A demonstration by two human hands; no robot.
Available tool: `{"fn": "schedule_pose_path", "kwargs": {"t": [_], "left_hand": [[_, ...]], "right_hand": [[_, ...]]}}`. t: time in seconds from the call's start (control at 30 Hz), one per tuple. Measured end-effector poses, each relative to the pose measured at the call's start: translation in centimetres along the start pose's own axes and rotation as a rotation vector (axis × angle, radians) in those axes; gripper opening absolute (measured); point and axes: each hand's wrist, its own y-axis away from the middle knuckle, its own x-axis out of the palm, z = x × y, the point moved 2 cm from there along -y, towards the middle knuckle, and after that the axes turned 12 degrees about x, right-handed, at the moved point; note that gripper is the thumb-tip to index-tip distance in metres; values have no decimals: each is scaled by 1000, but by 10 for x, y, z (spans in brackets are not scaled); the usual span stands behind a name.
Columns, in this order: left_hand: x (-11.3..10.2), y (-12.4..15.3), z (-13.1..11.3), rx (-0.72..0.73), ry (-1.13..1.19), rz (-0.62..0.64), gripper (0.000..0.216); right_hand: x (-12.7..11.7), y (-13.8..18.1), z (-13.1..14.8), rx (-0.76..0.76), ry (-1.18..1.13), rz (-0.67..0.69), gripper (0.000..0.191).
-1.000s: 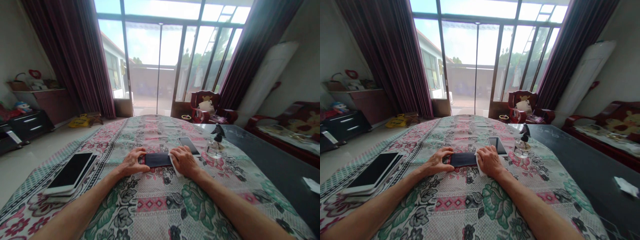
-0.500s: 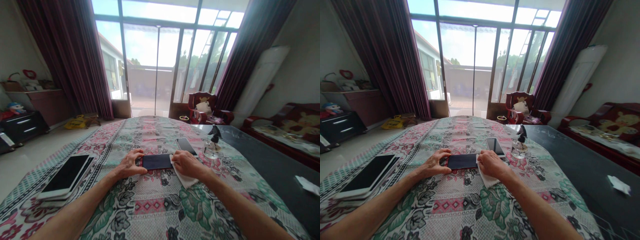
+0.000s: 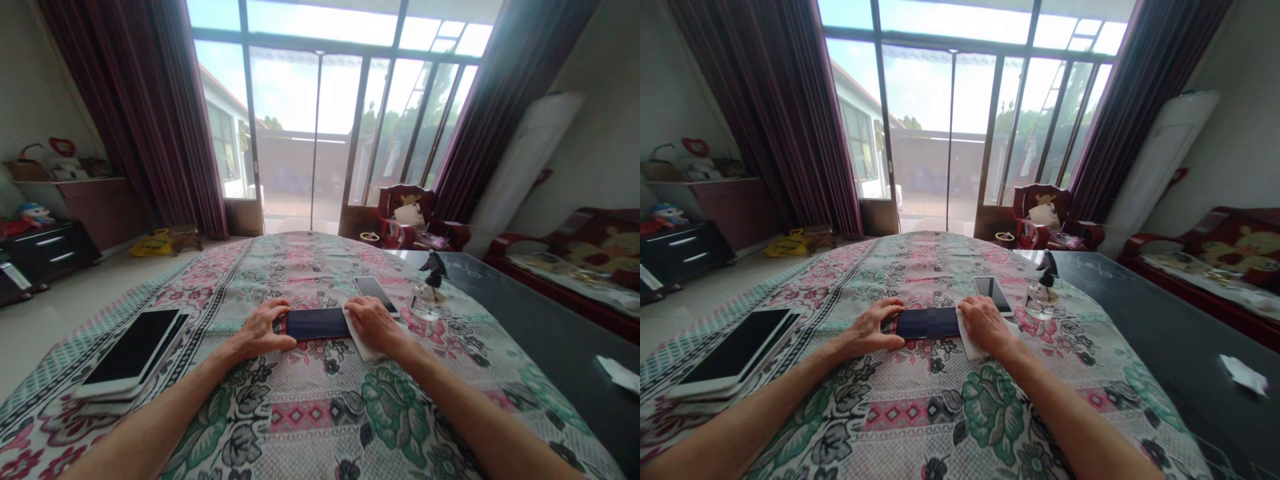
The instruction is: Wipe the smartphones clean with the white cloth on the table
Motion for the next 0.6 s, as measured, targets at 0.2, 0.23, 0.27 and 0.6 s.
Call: {"fn": "schedule_pose_path", "kwargs": {"t": [0.2, 0.23, 0.27, 0.6], "left_hand": [[3, 0, -2, 12, -44, -5, 56], [3, 0, -2, 10, -48, -3, 56], [3, 0, -2, 6, -51, 2, 57], [2, -2, 3, -40, -48, 82, 65]], "right_hand": [[8, -5, -1, 1, 14, -31, 25], [8, -5, 0, 2, 15, -30, 24], [8, -5, 0, 3, 12, -28, 24], [9, -4, -1, -12, 8, -25, 23]]}}
